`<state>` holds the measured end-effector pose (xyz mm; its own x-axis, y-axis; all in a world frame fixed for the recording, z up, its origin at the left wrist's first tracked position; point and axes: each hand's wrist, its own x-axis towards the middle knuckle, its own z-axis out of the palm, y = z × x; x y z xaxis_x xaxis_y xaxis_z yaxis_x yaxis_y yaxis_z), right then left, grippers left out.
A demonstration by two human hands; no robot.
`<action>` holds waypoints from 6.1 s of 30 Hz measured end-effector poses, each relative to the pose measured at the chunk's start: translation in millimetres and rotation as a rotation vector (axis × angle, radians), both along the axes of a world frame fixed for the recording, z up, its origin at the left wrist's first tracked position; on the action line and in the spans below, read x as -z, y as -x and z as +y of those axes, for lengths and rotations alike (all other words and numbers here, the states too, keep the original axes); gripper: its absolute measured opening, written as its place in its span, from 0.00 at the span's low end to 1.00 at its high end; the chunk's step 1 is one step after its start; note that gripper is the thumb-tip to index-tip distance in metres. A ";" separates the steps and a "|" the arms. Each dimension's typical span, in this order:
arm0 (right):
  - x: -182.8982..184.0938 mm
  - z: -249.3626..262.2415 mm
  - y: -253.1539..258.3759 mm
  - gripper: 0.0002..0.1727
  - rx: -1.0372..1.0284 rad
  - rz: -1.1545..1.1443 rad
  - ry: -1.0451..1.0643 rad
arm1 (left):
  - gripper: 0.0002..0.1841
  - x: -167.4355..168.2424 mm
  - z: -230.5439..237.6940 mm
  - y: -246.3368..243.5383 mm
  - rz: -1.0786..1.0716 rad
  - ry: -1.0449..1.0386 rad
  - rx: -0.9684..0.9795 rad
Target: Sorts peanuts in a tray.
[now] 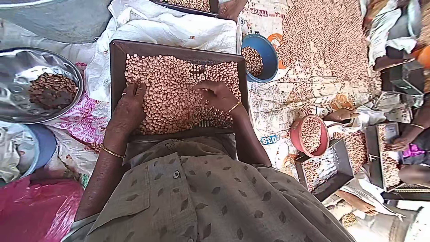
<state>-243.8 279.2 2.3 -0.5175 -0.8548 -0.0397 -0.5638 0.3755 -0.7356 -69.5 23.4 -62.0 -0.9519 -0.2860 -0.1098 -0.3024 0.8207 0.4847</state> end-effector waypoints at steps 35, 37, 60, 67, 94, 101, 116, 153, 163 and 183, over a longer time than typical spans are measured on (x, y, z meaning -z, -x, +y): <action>21.5 28.1 -54.2 0.20 0.168 0.008 -0.598 | 0.52 -1.1 2.3 -0.1 -0.036 0.030 -0.017; 27.0 3.7 -69.3 0.22 0.110 -0.060 -0.313 | 0.52 4.7 1.6 -5.0 -0.012 0.029 -0.013; 32.5 -63.2 21.0 0.26 0.097 0.071 0.119 | 0.45 4.1 -0.8 -2.0 0.025 0.015 -0.001; 3.0 25.4 22.1 0.20 0.402 0.299 -0.315 | 0.43 6.4 -2.2 -2.2 0.057 0.015 0.030; 57.6 -60.0 -39.6 0.13 0.095 0.314 -0.029 | 0.42 1.9 0.0 -1.8 0.044 0.024 0.021; 57.7 -59.0 -33.7 0.12 0.096 0.222 -0.058 | 0.42 3.9 -0.7 -1.2 0.049 0.022 0.024; 41.9 -43.4 -21.9 0.13 0.304 -0.667 0.425 | 0.43 5.4 0.3 -3.4 0.055 0.035 0.017; 18.7 -32.3 69.1 0.31 0.507 0.287 -0.691 | 0.45 1.7 2.7 -2.3 -0.025 0.045 -0.028; 11.2 -16.1 28.5 0.15 0.192 -0.073 0.184 | 0.44 4.6 1.8 -4.8 0.005 0.030 -0.021; 49.3 40.4 -38.4 0.12 0.146 0.408 -0.508 | 0.48 0.6 1.8 -1.7 -0.020 0.026 -0.011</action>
<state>-205.4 319.6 -46.9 -0.6855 -0.7014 -0.1954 -0.6763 0.7128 -0.1859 -67.8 25.3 -62.6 -0.9464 -0.2993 -0.1211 -0.3209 0.8295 0.4571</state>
